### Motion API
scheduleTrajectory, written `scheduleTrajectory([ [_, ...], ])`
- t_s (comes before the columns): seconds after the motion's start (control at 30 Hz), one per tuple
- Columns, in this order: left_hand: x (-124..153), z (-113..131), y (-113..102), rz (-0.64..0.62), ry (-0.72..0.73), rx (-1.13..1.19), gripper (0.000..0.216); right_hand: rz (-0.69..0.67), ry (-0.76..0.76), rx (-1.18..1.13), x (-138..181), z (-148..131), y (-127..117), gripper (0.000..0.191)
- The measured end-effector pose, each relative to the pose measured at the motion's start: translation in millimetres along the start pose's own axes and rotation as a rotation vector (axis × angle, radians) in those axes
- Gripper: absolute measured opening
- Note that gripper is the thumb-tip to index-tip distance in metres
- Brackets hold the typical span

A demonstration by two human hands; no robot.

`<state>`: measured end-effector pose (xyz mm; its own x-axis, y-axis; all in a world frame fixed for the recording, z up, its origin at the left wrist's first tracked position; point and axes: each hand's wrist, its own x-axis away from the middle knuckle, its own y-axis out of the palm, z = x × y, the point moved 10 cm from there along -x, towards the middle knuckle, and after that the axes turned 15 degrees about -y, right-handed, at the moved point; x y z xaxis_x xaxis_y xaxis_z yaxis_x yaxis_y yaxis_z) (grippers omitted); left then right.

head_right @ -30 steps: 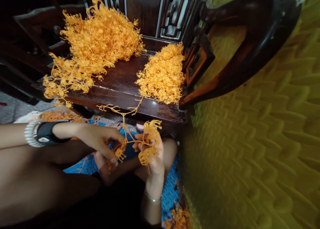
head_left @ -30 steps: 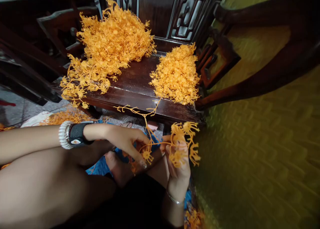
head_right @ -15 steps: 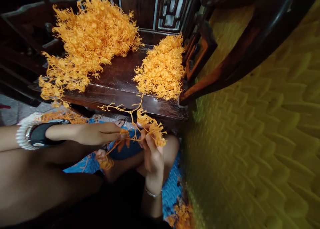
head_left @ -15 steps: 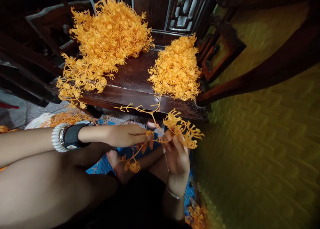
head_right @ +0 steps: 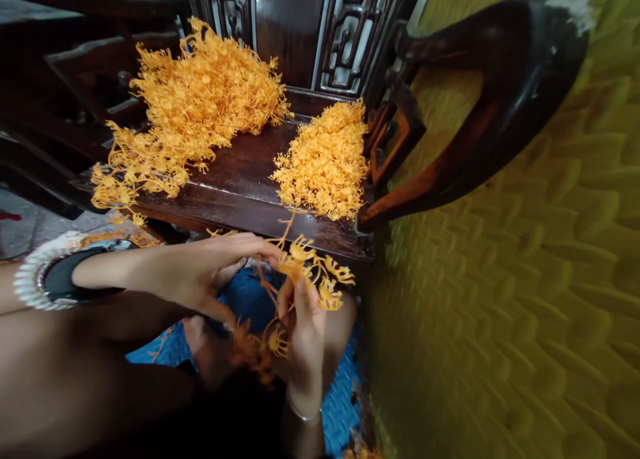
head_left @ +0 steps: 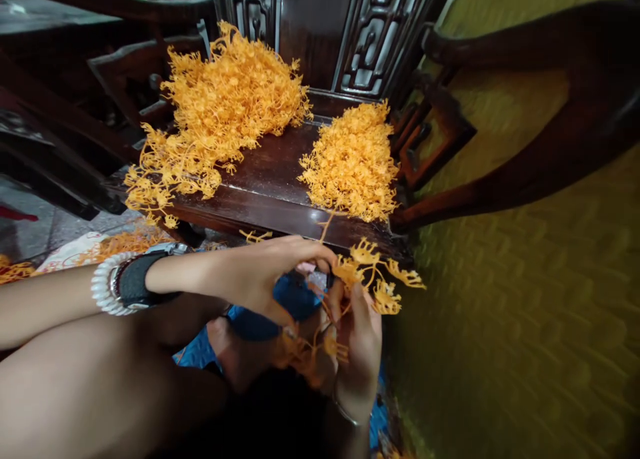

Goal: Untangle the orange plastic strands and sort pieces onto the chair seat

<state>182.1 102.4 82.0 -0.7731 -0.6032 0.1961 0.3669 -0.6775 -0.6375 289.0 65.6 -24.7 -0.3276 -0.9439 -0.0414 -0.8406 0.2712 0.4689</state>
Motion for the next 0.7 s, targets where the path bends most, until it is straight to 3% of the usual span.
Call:
scheduleTrajectory([
  [0.1, 5.1, 13.2, -4.0, -0.050, 0.013, -0.007, 0.063, -0.017, 0.053, 0.042, -6.0, -1.1, 3.8, 0.024],
  [0.2, 6.2, 17.4, -19.5, 0.054, -0.028, 0.058, 0.040, -0.140, 0.025, 0.108, -17.5, -6.3, 17.3, 0.027],
  [0.33, 1.2, 1.5, -27.5, 0.188, -0.117, 0.095, 0.026, -0.385, -0.174, 0.251, -34.3, -20.0, 41.7, 0.021],
  [0.47, -5.6, -18.6, -19.5, 0.174, -0.164, 0.254, 0.024, -0.561, -0.281, 0.407, -48.2, -22.2, 56.0, 0.016],
  [0.7, -17.1, -54.6, -10.7, 0.187, -0.276, 0.561, 0.028, -0.427, 0.003, 0.212, -48.3, 9.1, 37.6, 0.032],
])
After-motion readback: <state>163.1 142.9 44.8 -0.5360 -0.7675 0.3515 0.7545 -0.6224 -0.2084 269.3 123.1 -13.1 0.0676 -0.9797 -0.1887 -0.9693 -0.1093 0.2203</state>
